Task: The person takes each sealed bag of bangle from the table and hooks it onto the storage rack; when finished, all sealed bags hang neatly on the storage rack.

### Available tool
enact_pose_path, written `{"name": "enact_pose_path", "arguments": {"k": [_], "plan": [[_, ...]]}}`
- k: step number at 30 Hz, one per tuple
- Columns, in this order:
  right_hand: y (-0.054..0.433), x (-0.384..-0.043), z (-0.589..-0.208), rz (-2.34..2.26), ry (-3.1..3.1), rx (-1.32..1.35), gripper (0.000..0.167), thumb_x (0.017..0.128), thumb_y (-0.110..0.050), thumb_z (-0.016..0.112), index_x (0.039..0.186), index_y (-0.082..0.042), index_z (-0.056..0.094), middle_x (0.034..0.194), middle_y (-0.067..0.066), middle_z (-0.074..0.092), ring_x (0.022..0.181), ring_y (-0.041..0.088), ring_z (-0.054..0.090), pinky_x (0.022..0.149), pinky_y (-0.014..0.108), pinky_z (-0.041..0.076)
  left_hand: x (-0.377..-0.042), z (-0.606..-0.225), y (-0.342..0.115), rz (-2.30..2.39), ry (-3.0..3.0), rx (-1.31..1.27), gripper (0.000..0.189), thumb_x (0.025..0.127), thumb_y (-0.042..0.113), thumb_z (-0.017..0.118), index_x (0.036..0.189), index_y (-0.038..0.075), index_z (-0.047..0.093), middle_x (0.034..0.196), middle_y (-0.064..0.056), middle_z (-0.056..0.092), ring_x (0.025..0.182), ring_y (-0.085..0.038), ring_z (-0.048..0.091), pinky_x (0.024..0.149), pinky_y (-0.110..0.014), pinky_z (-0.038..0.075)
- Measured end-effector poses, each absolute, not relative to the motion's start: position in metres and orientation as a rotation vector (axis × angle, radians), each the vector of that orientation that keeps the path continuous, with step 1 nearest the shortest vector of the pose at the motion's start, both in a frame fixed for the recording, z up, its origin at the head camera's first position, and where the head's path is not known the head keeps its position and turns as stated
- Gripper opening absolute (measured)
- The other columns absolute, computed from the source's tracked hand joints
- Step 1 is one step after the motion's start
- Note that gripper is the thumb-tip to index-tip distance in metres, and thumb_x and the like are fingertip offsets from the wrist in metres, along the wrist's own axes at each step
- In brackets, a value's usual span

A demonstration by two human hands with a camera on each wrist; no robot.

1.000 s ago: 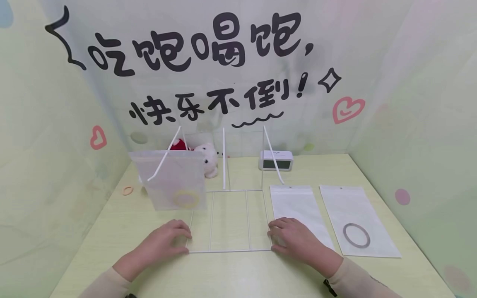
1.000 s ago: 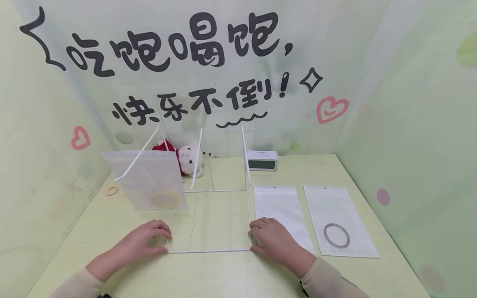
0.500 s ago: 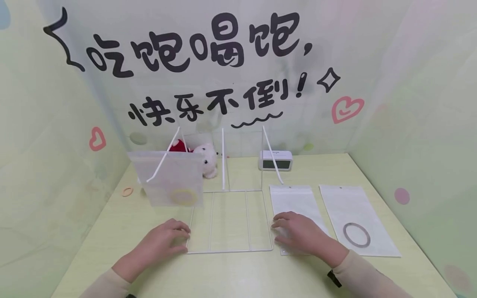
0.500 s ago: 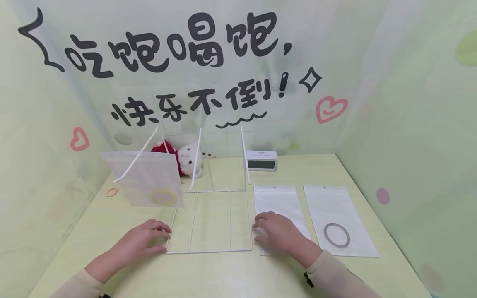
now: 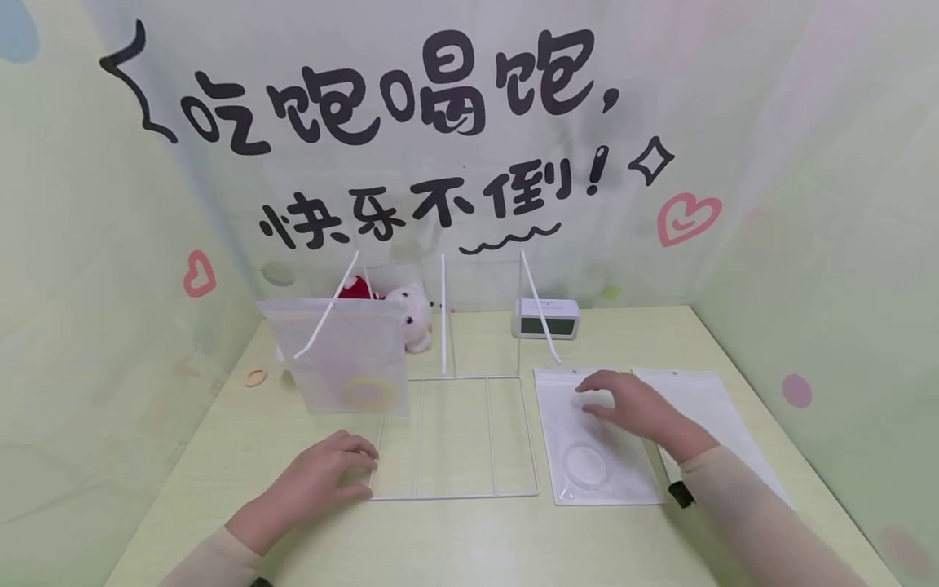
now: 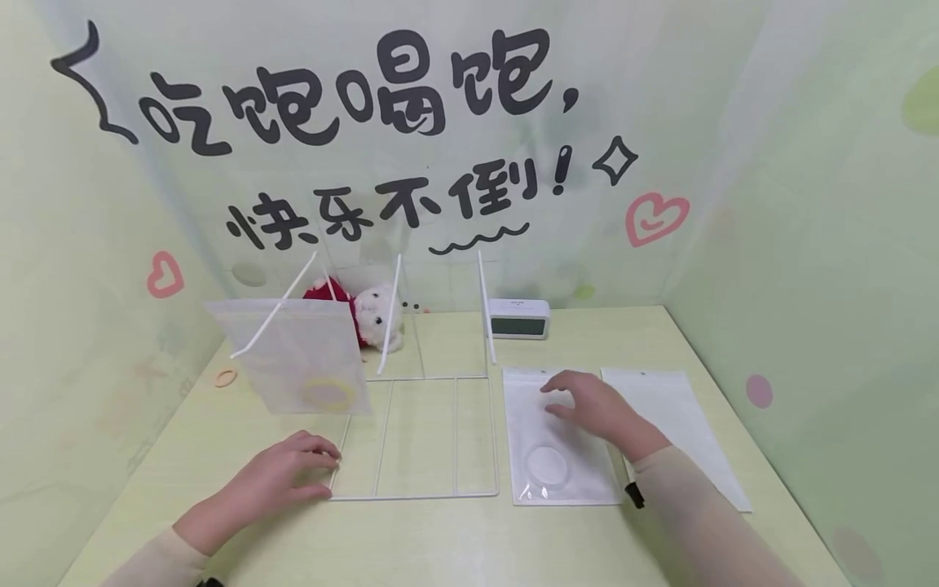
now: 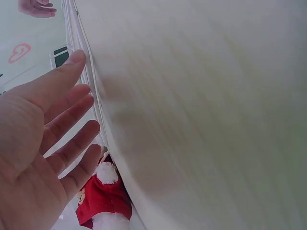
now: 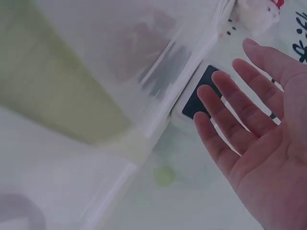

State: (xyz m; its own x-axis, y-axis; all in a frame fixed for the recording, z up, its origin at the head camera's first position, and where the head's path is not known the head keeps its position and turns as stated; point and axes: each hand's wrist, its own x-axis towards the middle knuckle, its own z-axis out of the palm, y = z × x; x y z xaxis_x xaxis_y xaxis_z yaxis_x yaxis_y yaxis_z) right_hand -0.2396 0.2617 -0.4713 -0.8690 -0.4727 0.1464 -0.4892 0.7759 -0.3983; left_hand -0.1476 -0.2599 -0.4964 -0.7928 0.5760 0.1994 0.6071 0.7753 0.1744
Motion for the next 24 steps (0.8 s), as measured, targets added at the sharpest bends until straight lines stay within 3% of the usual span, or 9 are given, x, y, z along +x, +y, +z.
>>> {"name": "enact_pose_path", "arguments": {"k": [7,24], "plan": [[0.295,-0.277,-0.472,0.732,-2.988,0.66,0.028,0.094,-0.018,0.076,0.12,-0.008,0.075,0.117,0.009,0.075,0.103,0.03,0.067,0.091,0.05,0.057,-0.146,-0.497,-0.261,-0.359,-2.821,-0.946,0.033,0.077,0.035,0.088,0.105,0.019,0.079,0.118,0.01,0.071,0.108,-0.014,0.064,0.092,-0.038,0.061],[0.326,-0.313,-0.488,0.617,-3.003,0.766,0.027,0.089,-0.012,0.079,0.116,-0.005,0.076,0.115,0.013,0.075,0.106,0.036,0.066,0.097,0.059,0.054,-0.145,-0.495,-0.259,-0.358,-2.853,-0.934,0.033,0.078,0.033,0.087,0.106,0.018,0.079,0.12,0.009,0.071,0.11,-0.015,0.064,0.093,-0.038,0.061]]}}
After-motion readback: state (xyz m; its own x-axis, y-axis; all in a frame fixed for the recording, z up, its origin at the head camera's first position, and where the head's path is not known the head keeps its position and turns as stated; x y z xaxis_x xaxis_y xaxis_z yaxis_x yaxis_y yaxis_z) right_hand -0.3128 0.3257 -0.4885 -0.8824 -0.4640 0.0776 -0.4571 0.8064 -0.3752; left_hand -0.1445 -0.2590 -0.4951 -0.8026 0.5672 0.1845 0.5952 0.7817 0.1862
